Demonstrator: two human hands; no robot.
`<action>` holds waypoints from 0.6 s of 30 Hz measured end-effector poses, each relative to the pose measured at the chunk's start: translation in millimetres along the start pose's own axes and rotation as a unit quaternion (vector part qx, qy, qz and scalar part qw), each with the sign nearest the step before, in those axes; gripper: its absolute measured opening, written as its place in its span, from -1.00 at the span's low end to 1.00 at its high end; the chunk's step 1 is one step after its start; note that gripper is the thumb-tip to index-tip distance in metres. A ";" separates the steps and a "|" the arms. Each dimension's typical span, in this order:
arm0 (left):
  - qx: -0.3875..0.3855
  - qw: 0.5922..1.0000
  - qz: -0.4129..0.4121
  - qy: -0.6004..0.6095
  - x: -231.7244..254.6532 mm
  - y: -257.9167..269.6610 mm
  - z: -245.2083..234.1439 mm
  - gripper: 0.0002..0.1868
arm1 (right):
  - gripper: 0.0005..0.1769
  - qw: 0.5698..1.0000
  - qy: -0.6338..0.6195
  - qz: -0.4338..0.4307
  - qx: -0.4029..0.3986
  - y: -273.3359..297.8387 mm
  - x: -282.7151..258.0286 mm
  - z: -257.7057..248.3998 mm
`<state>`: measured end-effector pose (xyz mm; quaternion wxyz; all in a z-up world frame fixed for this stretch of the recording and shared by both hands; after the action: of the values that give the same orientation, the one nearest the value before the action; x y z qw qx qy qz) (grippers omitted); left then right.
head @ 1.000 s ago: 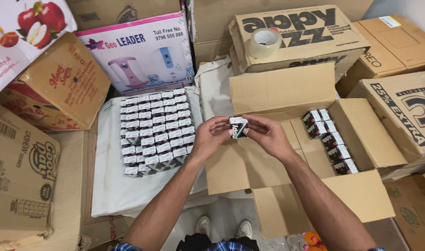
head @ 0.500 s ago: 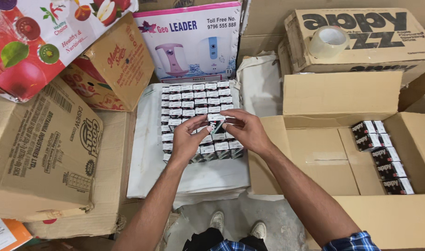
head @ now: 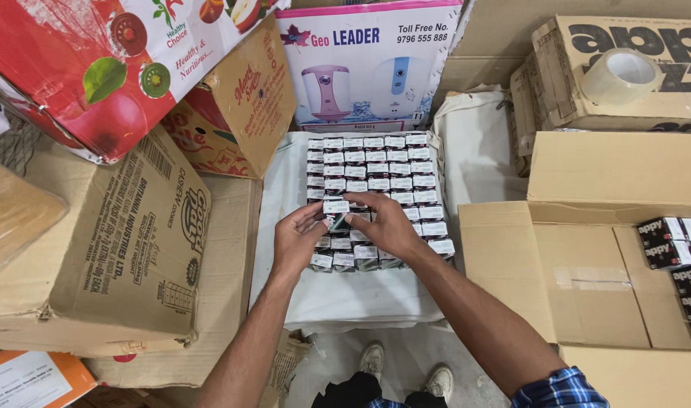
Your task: The person repeatedly picks small rectangular boxes from a larger open cardboard box and places them onto a white cloth on the floor. The small boxes are arranged in neat rows as they are placed down. The person continues this process throughout the clip.
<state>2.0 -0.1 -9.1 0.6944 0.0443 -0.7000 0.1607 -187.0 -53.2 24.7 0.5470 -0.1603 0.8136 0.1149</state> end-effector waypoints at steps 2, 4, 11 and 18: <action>0.006 1.000 -0.016 0.005 -16.0 -0.4 -6.5 -0.52 | -0.53 1.000 0.027 -0.002 0.009 -1.3 3.8 9.7; 0.013 1.000 -0.025 0.010 -33.0 -6.0 -10.7 -0.51 | -0.54 0.998 0.055 -0.010 0.019 -9.5 13.0 15.8; -0.006 0.998 -0.068 0.014 -62.9 -8.2 -11.8 -0.51 | -0.59 0.975 0.216 0.018 0.041 -17.3 40.1 30.0; -0.040 0.995 -0.089 -0.007 -58.4 -4.5 -4.7 -0.47 | -0.62 0.967 0.246 0.055 0.037 -12.5 33.0 27.6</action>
<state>9.6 -12.3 -66.0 0.7021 0.0801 -0.7041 0.0699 -170.1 -59.3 -16.3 0.3285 -0.1184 0.9343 0.0714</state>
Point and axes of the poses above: each hand's wrist, its own y-axis away from the middle knuckle, its own z-axis out of the palm, x = y × z, the point moved 3 cm from there along -y, towards the middle knuckle, and after that the axes turned 12 degrees about z, right-handed, at the moved point
